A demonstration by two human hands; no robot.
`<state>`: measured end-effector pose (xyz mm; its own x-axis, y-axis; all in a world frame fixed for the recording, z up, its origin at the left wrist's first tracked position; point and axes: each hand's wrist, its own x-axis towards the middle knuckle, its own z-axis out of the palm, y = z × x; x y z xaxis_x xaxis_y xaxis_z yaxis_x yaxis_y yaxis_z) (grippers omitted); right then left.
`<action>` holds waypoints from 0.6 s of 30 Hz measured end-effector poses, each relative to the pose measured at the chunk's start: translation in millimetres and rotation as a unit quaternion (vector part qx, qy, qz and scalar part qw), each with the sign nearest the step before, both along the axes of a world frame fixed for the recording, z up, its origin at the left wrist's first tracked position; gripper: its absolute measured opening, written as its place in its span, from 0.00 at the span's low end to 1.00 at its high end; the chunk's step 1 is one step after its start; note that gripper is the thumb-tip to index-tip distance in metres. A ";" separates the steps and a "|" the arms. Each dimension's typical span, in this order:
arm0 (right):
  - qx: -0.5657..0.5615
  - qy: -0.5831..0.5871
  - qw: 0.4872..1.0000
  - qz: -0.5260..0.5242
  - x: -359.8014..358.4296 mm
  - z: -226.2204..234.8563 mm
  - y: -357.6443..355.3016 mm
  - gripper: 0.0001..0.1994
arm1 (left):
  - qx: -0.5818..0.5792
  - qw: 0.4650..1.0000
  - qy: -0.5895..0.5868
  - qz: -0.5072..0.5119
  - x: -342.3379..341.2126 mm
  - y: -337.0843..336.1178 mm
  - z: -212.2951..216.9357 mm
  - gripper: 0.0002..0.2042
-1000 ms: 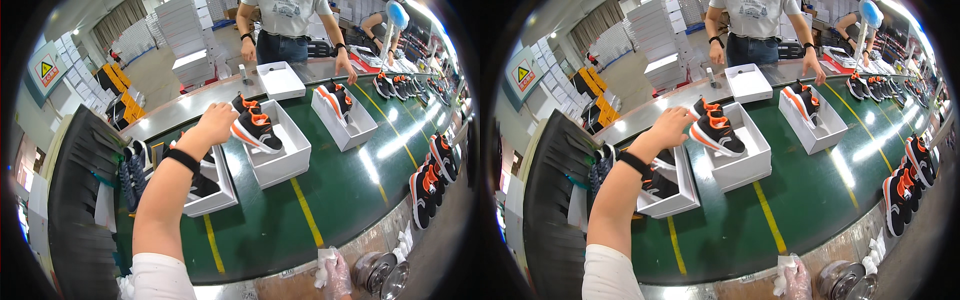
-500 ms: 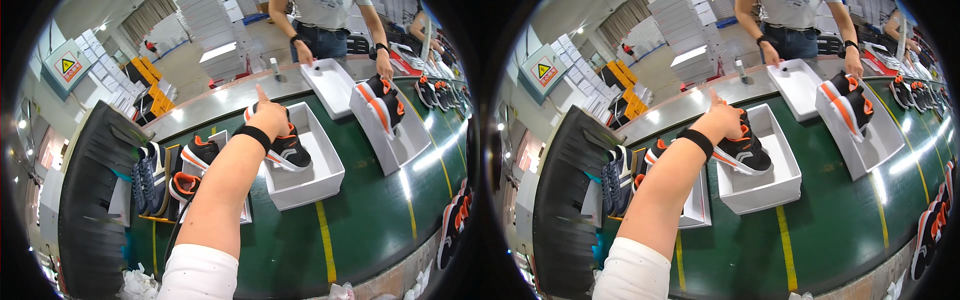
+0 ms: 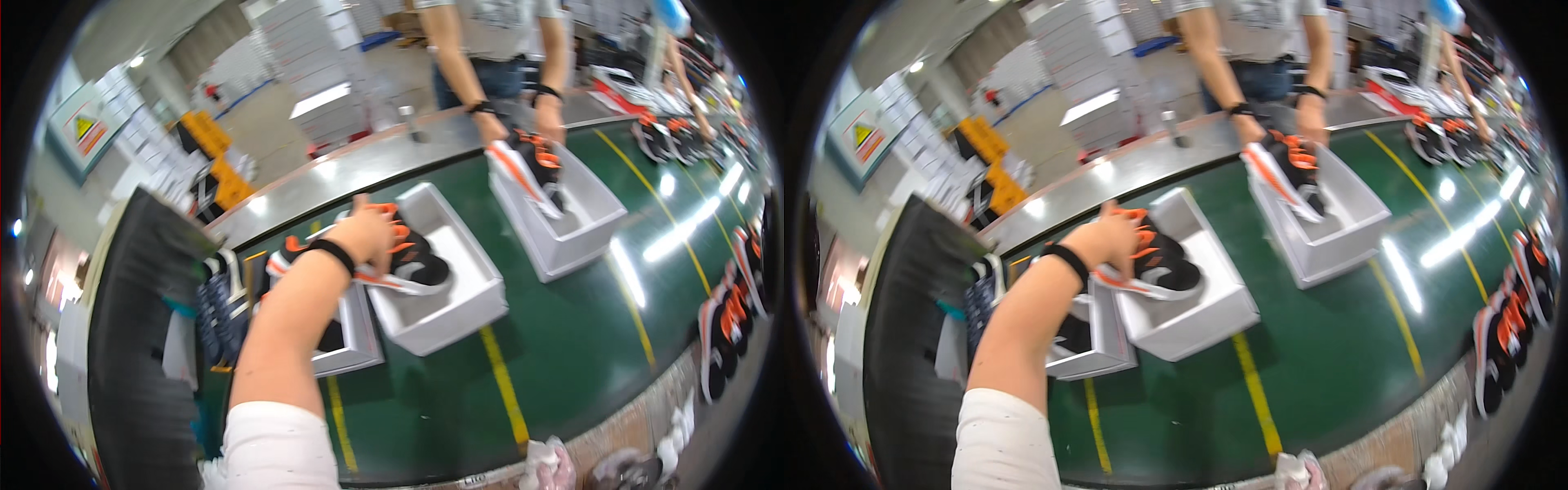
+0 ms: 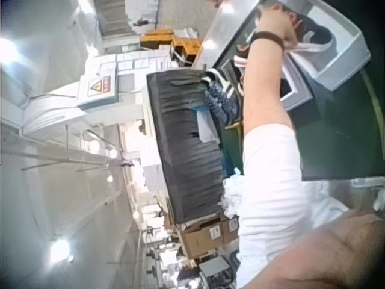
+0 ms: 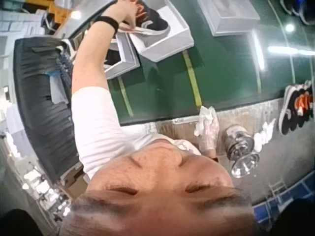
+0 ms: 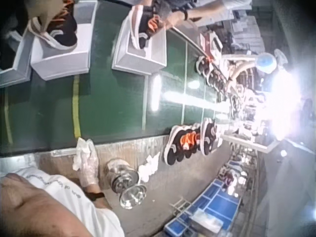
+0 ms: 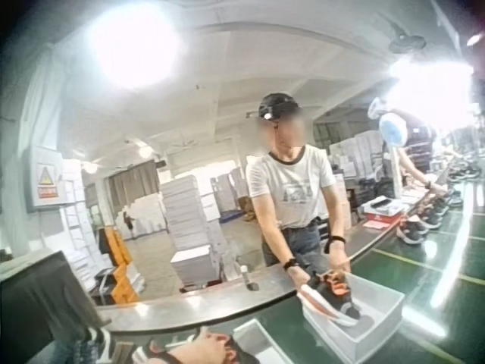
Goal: The recorder wipes the soles of black and orange sneakers with a white cloth and places them back into boxes on a conveyor belt.
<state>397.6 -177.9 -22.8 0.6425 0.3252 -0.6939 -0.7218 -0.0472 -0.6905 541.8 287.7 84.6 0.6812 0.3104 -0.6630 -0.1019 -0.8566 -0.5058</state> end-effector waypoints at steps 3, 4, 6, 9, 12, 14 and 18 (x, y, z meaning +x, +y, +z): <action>0.026 -0.015 0.999 -0.013 -4.2 -7.4 -8.9 0.25 | 0.000 0.995 -0.064 -0.074 -29.2 2.8 16.9 0.36; 0.024 -0.027 0.999 -0.017 -7.8 -11.6 -9.2 0.24 | -0.007 0.994 -0.081 -0.079 -31.2 -1.5 20.2 0.36; -0.010 -0.128 0.992 -0.010 -24.1 -82.4 -29.8 0.24 | 0.010 0.991 -0.079 -0.107 -39.0 -18.6 38.2 0.35; -0.102 -0.292 0.947 0.090 -26.5 -55.6 -34.3 0.22 | -0.015 0.992 -0.127 -0.009 -60.3 -44.3 78.0 0.34; 0.034 -0.032 0.999 -0.023 -30.9 -32.2 -36.6 0.22 | -0.122 0.959 -0.228 0.116 -97.3 -91.4 123.7 0.33; 0.081 -0.089 0.992 -0.045 -40.6 -73.0 -53.7 0.20 | -0.175 0.947 -0.232 0.137 -129.0 -125.0 131.3 0.30; 0.210 -0.007 0.960 -0.184 -60.5 -43.6 -72.0 0.13 | -0.635 0.531 -0.280 0.485 -220.3 -172.2 52.4 0.26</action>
<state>337.2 -249.9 -66.4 0.7761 0.3240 -0.5410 -0.6264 0.4943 -0.6027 321.5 115.5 136.9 0.8099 0.2406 -0.5349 0.5615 -0.0543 0.8257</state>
